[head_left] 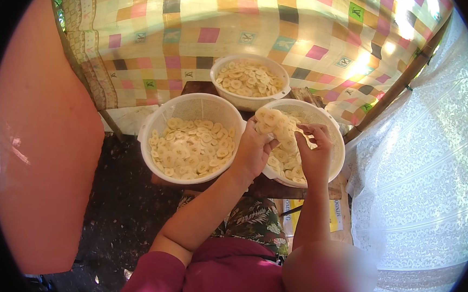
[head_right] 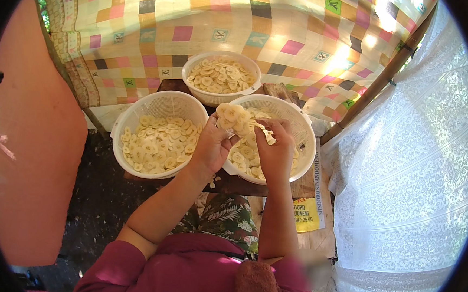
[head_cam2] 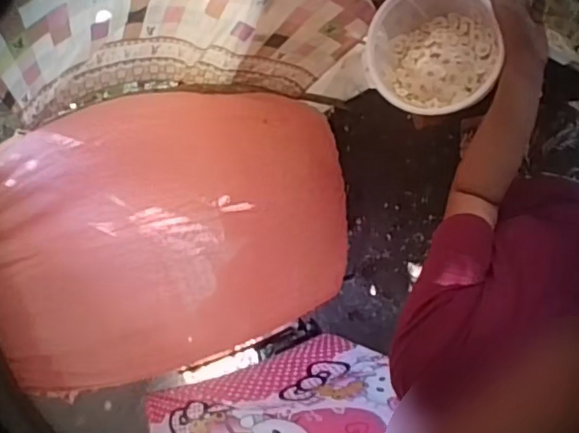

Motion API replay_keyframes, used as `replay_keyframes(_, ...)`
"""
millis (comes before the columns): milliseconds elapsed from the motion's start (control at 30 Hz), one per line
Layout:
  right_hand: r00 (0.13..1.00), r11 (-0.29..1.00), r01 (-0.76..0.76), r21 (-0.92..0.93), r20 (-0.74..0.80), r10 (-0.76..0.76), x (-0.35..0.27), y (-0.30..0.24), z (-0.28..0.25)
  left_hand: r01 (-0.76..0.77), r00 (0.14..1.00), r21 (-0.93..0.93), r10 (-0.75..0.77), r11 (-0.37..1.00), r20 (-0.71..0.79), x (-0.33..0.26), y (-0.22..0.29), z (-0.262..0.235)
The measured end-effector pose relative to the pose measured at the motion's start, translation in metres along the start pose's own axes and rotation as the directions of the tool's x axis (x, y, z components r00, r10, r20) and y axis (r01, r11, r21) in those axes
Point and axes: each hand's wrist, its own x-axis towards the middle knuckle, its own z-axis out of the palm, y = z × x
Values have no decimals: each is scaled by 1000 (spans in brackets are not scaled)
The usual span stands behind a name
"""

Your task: The person sorts sliced banana pieces by hand, separating them between two white colanders on a table. The person repeatedly picks up slices, inspects them, and places them into one of the colanders.

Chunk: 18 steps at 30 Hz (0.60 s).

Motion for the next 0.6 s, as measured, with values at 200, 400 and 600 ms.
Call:
replay_keyframes(200, 996, 993, 37, -113, 86, -27, 8, -9, 11, 46, 996, 100, -53, 994, 66, -13, -3, 3)
replay_keyframes(400, 998, 985, 37, -168, 63, -27, 4, -8, 19, 111, 991, 64, -115, 992, 67, -17, 1, 6)
replay_keyframes(600, 992, 991, -64, 118, 115, 51, 9, 1, 8, 152, 988, 75, -153, 985, 3, -14, 0, 6)
